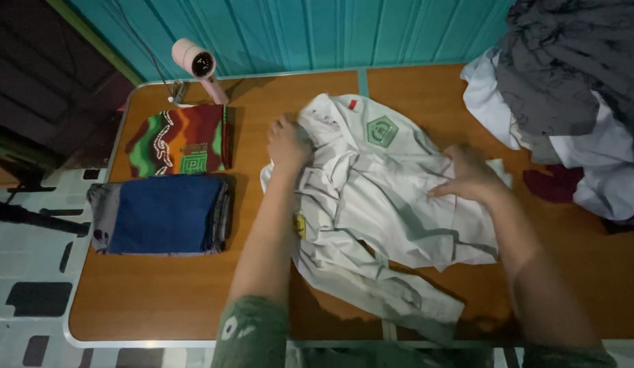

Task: Folding a white shirt and arranging other laundry items on a wooden table.

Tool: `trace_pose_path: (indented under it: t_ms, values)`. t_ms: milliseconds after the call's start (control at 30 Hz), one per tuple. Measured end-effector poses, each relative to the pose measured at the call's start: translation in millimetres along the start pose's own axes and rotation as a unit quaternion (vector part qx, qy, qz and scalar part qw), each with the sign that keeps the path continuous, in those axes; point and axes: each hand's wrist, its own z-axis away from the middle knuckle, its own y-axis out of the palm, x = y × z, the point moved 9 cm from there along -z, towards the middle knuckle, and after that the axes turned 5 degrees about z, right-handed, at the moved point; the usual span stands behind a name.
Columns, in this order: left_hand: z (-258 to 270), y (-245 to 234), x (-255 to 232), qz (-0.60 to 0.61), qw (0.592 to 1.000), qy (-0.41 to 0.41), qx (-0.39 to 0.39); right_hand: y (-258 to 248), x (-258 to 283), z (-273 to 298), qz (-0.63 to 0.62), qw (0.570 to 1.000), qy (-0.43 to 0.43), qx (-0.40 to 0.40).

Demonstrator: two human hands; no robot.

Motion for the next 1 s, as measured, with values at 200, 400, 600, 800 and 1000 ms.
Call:
trace_pose_path:
  t_ms: [200, 400, 600, 800, 1000]
  values:
    - [-42, 14, 16, -0.029, 0.986, -0.043, 0.156, -67, 28, 10, -0.056, 0.978, -0.127, -0.155]
    - [-109, -143, -34, 0.52, 0.833, 0.178, -0.072, -191, -8, 61, 0.01, 0.79, -0.144, -0.596]
    - [-55, -206, -50, 0.501, 0.839, 0.203, 0.063, -189, -8, 90, -0.111, 0.832, -0.196, -0.507]
    - [-6, -132, 76, 0.188, 0.967, 0.065, 0.16, -104, -65, 73, -0.349, 0.878, -0.049, -0.324]
    - [33, -91, -8, 0.231, 0.963, -0.018, 0.139, 3, -167, -21, -0.332, 0.85, -0.036, -0.408]
